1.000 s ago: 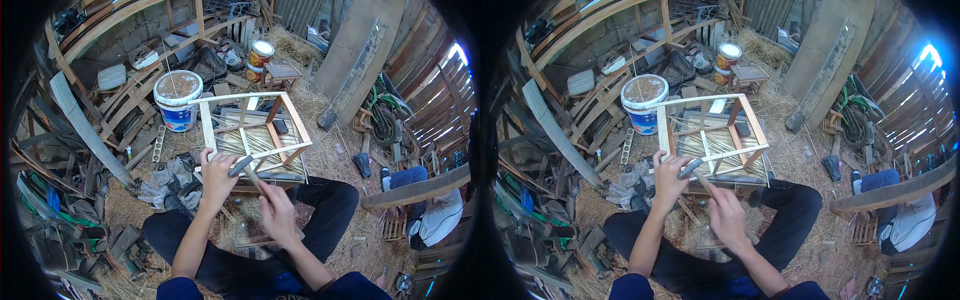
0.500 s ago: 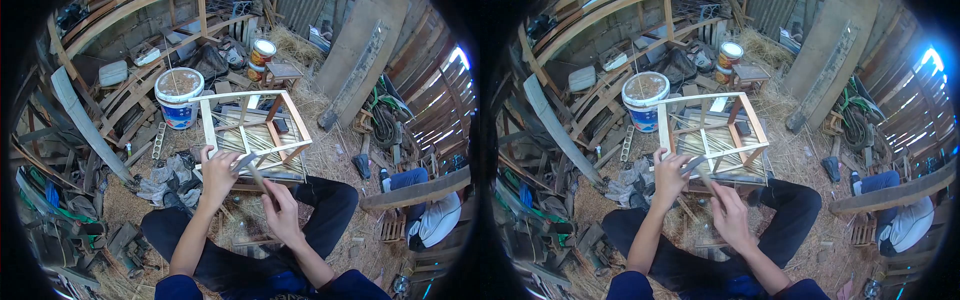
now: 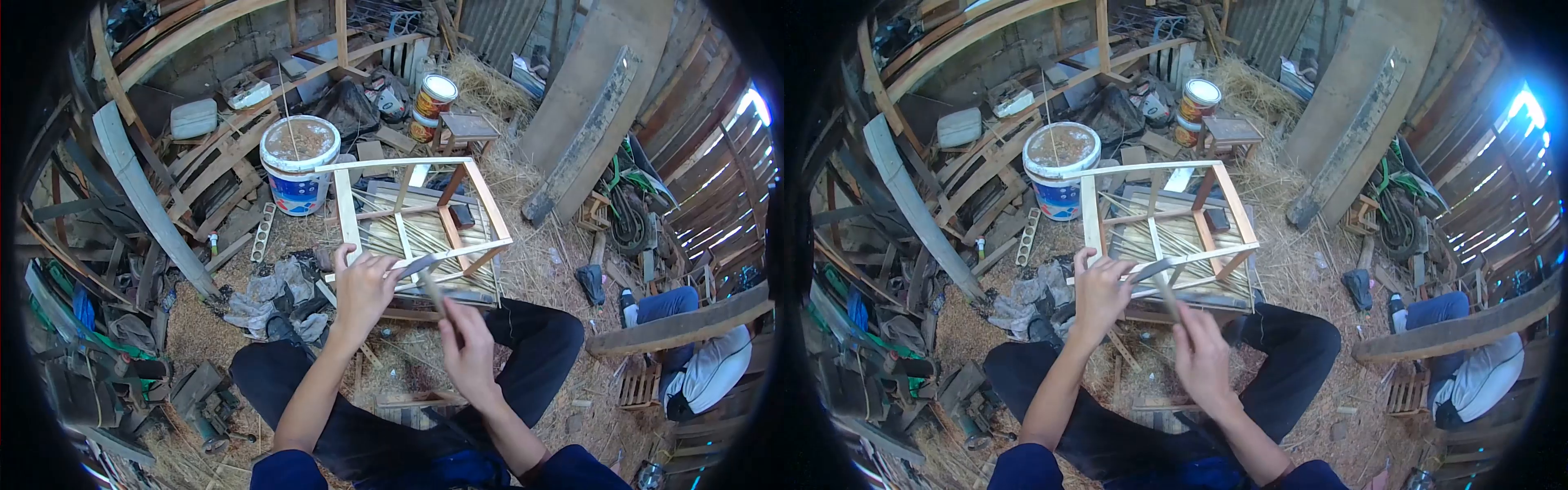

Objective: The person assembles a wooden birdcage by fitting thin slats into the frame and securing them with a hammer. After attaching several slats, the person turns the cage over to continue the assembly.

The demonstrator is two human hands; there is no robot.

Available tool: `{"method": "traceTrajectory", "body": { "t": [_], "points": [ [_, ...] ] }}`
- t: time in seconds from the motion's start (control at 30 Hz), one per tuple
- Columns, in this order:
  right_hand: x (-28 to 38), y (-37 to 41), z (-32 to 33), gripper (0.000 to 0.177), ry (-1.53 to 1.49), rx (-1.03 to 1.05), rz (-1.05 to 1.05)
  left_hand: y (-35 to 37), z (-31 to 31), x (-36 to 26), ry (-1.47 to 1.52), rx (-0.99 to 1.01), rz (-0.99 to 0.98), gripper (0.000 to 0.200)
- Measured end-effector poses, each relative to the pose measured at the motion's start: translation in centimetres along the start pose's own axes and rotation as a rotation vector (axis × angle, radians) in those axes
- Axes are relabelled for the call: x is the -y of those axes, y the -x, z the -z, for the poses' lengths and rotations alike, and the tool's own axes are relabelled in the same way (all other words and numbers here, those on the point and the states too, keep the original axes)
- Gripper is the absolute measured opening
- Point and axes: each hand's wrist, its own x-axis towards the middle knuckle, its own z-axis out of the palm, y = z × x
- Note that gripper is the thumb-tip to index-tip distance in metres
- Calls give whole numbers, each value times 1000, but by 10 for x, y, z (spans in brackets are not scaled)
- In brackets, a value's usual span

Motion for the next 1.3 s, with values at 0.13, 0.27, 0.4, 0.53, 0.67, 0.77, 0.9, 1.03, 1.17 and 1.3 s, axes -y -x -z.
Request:
{"method": "traceTrajectory", "body": {
  "t": [0.13,0.27,0.4,0.53,0.67,0.77,0.9,1.03,1.17,1.3],
  "points": [
    [-3,-1,0,35,-31,6,41,2,2,1,13,-7,-38,18],
    [-1,3,-7,36,-33,-56,-65,1,-2,0,27,-26,0,16],
    [10,5,-3,37,-77,31,44,3,-5,9,5,-11,-42,20],
    [-12,-7,-8,35,-22,-99,-55,5,-7,5,-22,25,-1,28],
    [-5,7,15,39,-195,49,-209,1,3,-6,-88,116,-6,31],
    [-24,10,20,39,-391,-43,-468,-5,-1,-17,-152,133,-48,39],
    [-35,-3,34,43,-295,-94,-398,-19,-10,-24,-107,196,-41,45],
    [-40,-12,45,42,-170,-3,-332,-38,-30,-29,9,192,-89,41],
    [-22,-22,44,41,-65,-102,-127,-43,-60,-34,11,195,-17,29],
    [-31,-20,39,44,-3,-7,-149,-32,-65,-42,25,180,68,25]
  ]
}}
